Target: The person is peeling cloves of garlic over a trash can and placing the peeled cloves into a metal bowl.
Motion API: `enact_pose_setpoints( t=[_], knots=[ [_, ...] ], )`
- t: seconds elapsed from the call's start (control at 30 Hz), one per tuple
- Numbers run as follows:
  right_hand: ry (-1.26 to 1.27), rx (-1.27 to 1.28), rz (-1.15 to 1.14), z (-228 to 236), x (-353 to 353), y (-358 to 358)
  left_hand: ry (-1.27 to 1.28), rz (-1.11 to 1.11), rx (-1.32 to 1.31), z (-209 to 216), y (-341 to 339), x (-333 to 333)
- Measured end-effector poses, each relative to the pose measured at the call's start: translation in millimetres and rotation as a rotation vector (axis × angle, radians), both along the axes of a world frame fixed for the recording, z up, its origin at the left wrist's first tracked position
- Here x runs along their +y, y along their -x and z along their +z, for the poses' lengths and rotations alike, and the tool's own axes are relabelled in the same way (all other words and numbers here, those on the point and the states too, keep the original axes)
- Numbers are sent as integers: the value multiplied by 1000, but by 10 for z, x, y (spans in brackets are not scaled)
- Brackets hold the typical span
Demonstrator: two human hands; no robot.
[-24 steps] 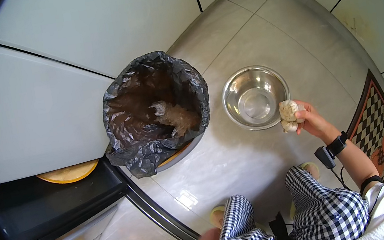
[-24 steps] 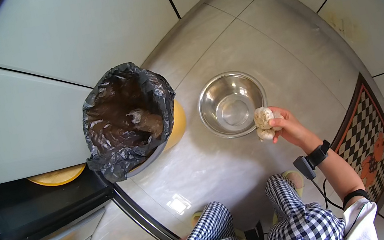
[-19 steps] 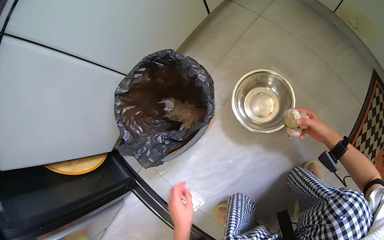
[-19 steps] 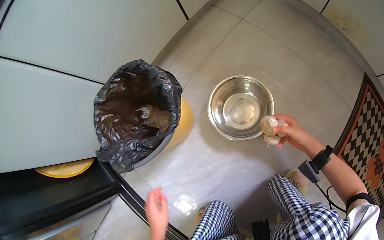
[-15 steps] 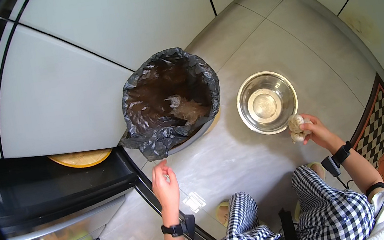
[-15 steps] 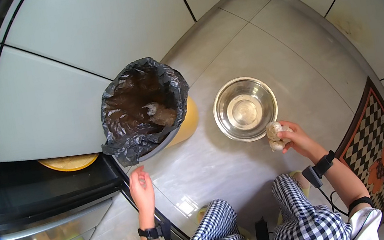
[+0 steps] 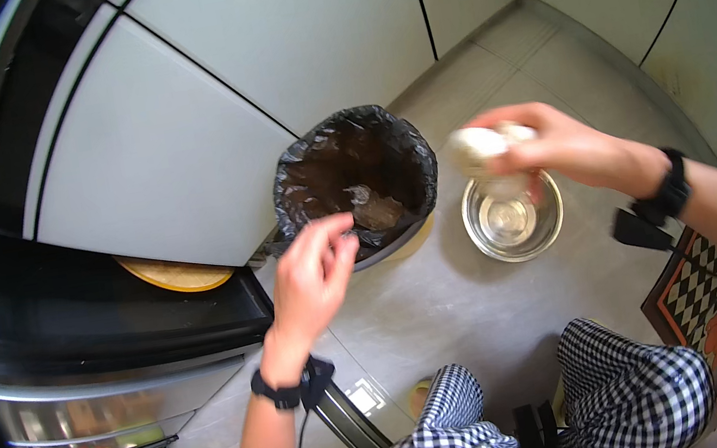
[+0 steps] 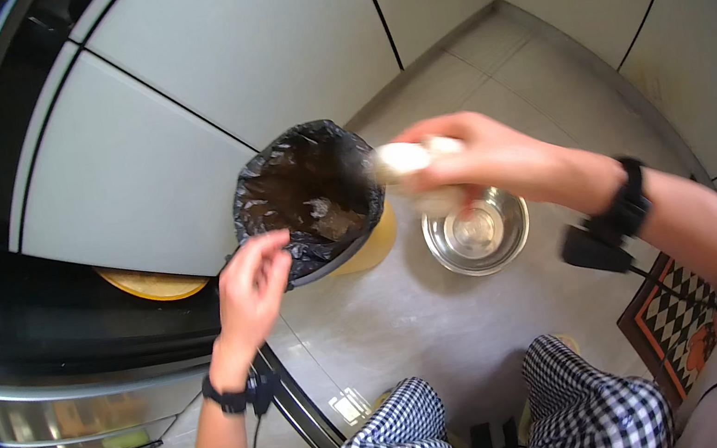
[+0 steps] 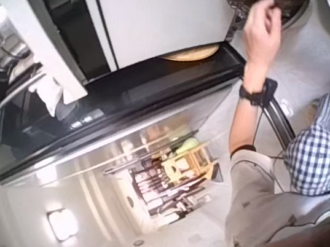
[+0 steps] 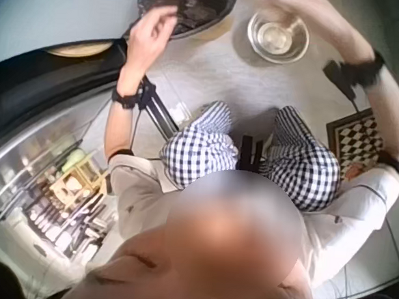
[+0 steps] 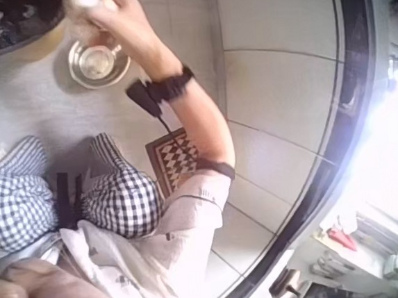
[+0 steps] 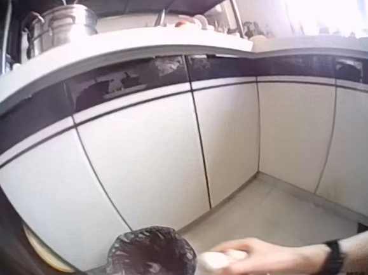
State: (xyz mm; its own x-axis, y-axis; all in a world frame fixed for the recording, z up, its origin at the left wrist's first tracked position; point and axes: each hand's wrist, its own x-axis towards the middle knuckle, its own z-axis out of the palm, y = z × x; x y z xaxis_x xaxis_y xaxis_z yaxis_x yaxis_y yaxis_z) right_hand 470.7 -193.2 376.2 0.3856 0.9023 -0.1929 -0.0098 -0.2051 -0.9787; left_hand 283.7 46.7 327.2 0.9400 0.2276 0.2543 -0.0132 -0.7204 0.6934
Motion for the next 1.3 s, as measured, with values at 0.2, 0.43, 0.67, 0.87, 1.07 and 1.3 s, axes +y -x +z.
enact_pose_setpoints(
  t=[0.2,0.43,0.67,0.87,1.07,1.3],
  knots=[
    [-172,94,35,-224,1162,47,1150,8,246,276,-775,350],
    [-230,318,-66,-642,1413,120,884,180,201,-130,-921,385],
    [-318,333,-72,-771,1489,66,1317,251,-58,-356,-1016,152],
    [-426,271,-150,-788,1410,41,1415,283,-199,-486,-1067,274],
    [-350,822,-92,-918,1373,-46,1140,247,-50,-505,-899,407],
    [-356,740,-86,-903,1348,56,894,342,-184,-444,-728,358]
  ],
)
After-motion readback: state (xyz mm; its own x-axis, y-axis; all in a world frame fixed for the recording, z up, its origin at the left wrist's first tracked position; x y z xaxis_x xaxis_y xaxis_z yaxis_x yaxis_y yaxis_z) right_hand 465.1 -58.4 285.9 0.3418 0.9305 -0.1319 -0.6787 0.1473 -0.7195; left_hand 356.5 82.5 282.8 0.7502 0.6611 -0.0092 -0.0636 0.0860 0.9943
